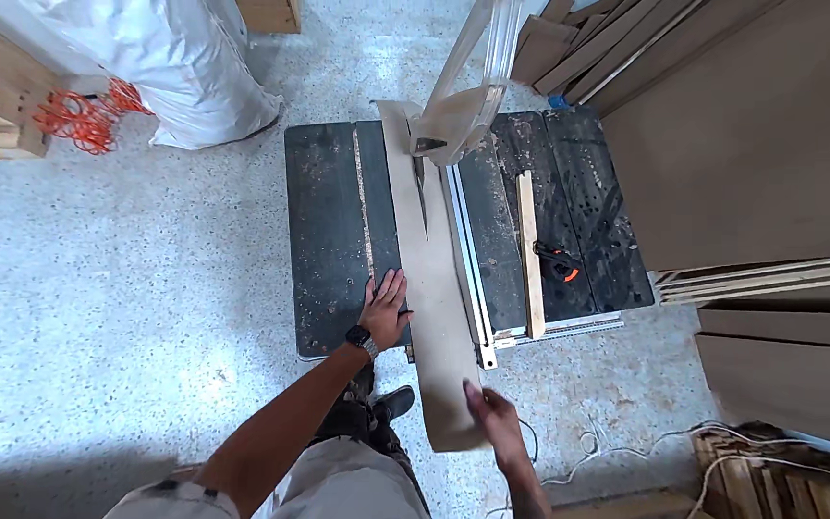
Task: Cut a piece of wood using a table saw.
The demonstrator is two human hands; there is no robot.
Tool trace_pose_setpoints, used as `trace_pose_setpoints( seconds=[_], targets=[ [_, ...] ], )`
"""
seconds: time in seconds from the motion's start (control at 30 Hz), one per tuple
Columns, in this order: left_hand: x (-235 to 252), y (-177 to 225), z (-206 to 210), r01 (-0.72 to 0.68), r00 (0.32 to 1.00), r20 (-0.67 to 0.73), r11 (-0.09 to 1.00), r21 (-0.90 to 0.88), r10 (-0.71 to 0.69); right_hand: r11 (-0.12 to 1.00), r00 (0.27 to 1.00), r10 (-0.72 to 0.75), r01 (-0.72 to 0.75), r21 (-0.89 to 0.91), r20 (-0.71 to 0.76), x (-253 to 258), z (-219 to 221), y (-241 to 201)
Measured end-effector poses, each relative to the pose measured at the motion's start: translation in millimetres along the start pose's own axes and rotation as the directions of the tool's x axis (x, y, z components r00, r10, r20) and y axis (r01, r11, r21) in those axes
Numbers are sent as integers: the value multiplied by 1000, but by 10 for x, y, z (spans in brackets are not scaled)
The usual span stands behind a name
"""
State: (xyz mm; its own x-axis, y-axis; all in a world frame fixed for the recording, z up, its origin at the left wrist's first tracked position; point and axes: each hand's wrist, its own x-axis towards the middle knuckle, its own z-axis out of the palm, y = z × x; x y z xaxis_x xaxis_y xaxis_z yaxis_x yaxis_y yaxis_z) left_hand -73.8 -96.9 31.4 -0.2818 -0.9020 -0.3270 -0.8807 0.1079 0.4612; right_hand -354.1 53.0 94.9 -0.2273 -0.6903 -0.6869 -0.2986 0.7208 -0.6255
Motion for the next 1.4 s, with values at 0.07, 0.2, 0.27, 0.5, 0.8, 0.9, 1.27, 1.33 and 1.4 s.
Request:
trace_pose_setpoints(
  seconds=[0.07, 0.2, 0.27, 0.5, 0.8, 0.9, 1.27, 1.33, 1.4],
  targets=[
    [70, -10, 0, -5, 1000, 16, 1000, 16, 5, 999, 997, 44, -41, -36, 70, -227, -99, 293],
    [167, 6, -72, 0, 1000, 24, 1000, -1, 0, 994, 998, 51, -56, -95, -48, -326, 37, 392],
    [188, 0, -82, 16, 1000, -11, 1000, 8, -15, 996, 994, 48, -55, -65, -103, -206, 154, 268],
    [28, -14, -62, 9, 999, -49, 989, -150, -17, 997, 997, 45, -48, -52, -66, 20, 144, 156],
    [66, -22, -80, -21, 999, 27, 999, 26, 21, 998, 997, 55, -54, 16, -47, -101, 102, 153],
    [-8, -3, 24, -6, 995, -96, 999, 44, 10, 999, 998, 33, -33, 5, -54, -12, 143, 20],
    [-103, 126, -5, -17, 997, 72, 1000, 10, 16, 996, 994, 83, -81, -32, 77, -102, -7, -72],
    [-70, 132, -33, -12, 995, 96, 1000, 21, 10, 994, 990, 92, -97, 41, 103, -255, -54, 167],
    [-73, 118, -12, -8, 997, 76, 1000, 20, 7, 990, 995, 83, -88, 109, 49, -264, 1, 202]
  ],
)
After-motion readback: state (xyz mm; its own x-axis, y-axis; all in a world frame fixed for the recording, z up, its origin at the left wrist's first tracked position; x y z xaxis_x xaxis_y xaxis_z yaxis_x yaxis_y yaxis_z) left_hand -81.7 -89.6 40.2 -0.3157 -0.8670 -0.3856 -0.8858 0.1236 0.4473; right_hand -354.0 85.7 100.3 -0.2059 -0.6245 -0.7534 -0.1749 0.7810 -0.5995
